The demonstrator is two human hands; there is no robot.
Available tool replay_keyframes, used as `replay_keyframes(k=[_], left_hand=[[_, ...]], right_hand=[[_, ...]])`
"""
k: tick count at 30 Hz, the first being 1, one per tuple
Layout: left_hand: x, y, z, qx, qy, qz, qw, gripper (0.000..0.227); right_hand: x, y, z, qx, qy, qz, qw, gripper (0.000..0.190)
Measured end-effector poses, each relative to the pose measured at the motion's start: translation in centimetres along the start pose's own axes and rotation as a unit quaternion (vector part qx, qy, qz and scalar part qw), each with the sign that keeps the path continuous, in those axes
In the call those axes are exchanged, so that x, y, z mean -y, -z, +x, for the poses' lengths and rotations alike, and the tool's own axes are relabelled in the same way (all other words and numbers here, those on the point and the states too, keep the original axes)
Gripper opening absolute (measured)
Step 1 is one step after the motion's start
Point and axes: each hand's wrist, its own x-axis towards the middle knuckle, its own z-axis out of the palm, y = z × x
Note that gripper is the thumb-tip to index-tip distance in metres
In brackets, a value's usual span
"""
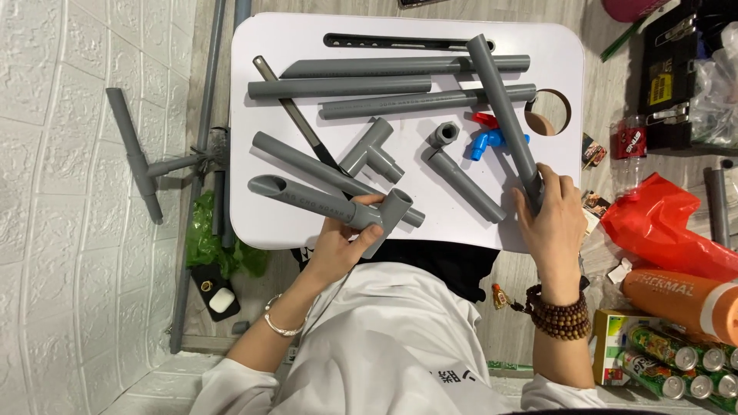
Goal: Assembling and modifying PVC pipe segments and connectors on a small table.
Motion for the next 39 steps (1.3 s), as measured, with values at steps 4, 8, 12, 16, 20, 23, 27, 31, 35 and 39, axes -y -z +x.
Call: replay_keyframes(k=[4, 8, 12, 16, 20, 23, 27, 31, 35, 39], left_hand=[[2.7, -0.8, -1.2, -0.033, -0.056, -0.029, 0.998, 0.052], [2.2, -3.5, -1.1, -0.041, -0.155, -0.061, 0.985, 0.064], [-3.9, -5.6, -0.9, 0.029, -0.204, -0.061, 0.977, 0.061], [-2.7, -4.8, -1.4, 0.078, -0.161, -0.136, 0.974, 0.102], [0.0, -3.8, -2.0, 0.121, -0.182, -0.412, 0.884, 0.054], [-1.0, -4.8, -1.7, 0.082, -0.205, -0.441, 0.87, 0.062], [-3.5, -4.1, -2.0, 0.013, -0.131, -0.488, 0.863, 0.063], [-10.7, 4.7, -3.0, -0.225, -0.272, -0.274, 0.895, 0.037], [-5.4, 9.2, 0.3, -0.156, -0.344, -0.163, 0.911, 0.027], [-10.5, 5.6, 6.3, -0.222, -0.165, 0.198, 0.94, 0.051]], right_hand=[[0.6, 0.3, -1.1, -0.126, 0.076, -0.005, 0.989, 0.05], [4.0, -0.9, -5.1, -0.123, 0.15, 0.323, 0.927, 0.045], [10.1, -3.0, -7.4, 0.132, 0.133, 0.686, 0.703, 0.068], [10.9, -3.0, -7.4, 0.083, 0.109, 0.66, 0.739, 0.039], [11.3, -4.3, -7.8, 0.189, 0.079, 0.794, 0.572, 0.048], [14.2, -2.9, -9.0, 0.21, 0.027, 0.855, 0.473, 0.048], [13.0, -5.8, -11.5, 0.074, 0.048, 0.796, 0.598, 0.039], [3.8, -10.3, -12.3, -0.183, 0.167, 0.61, 0.753, 0.034], [5.4, -4.7, -7.3, -0.081, -0.012, 0.683, 0.726, 0.037], [6.0, -4.5, -5.8, -0.051, 0.041, 0.653, 0.755, 0.023]])
